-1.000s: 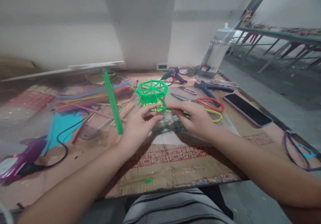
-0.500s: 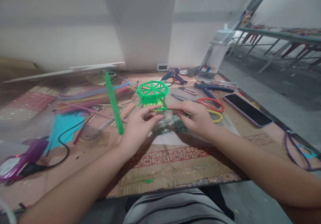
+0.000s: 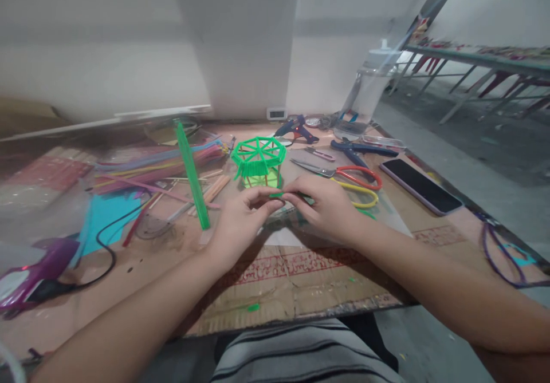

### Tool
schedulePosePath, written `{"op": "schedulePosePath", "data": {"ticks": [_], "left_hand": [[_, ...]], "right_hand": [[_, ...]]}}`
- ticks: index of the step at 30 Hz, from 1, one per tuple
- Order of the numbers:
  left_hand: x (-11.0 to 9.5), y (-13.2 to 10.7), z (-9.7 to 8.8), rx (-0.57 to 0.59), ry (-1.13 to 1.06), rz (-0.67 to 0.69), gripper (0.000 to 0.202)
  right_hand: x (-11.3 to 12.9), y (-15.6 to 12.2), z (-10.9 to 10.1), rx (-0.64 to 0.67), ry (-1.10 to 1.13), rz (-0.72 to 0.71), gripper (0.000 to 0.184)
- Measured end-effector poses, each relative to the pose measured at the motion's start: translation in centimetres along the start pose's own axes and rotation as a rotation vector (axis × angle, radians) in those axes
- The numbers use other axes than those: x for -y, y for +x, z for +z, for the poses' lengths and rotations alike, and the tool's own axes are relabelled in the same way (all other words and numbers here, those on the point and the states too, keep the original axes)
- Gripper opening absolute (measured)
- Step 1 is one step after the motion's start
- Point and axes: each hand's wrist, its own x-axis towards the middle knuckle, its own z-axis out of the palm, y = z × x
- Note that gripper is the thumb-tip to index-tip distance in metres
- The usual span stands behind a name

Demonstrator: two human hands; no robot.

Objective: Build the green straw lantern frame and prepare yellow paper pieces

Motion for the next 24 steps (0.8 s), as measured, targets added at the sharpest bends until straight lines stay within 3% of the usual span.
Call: {"op": "schedulePosePath", "data": {"ticks": [4, 11, 17, 24], "left_hand": [[-0.3, 0.0, 0.2, -0.004, -0.143, -0.109, 0.031], [-0.2, 0.4, 0.1, 0.082, -0.358, -0.288, 0.048], [0.7, 0.7, 0.0, 0.099, -0.368, -0.289, 0.045], [0.5, 0.7, 0.2, 0.05, -0.38, -0.302, 0.045]], "right_hand": [[0.2, 0.0, 0.1, -0.027, 0.13, 0.109, 0.015], [-0.3, 0.1, 0.3, -0.038, 0.138, 0.203, 0.018], [-0.7, -0.1, 0.5, -0.008, 0.136, 0.174, 0.03], [-1.1, 0.0, 0.4, -0.016, 0.153, 0.115, 0.026]]}}
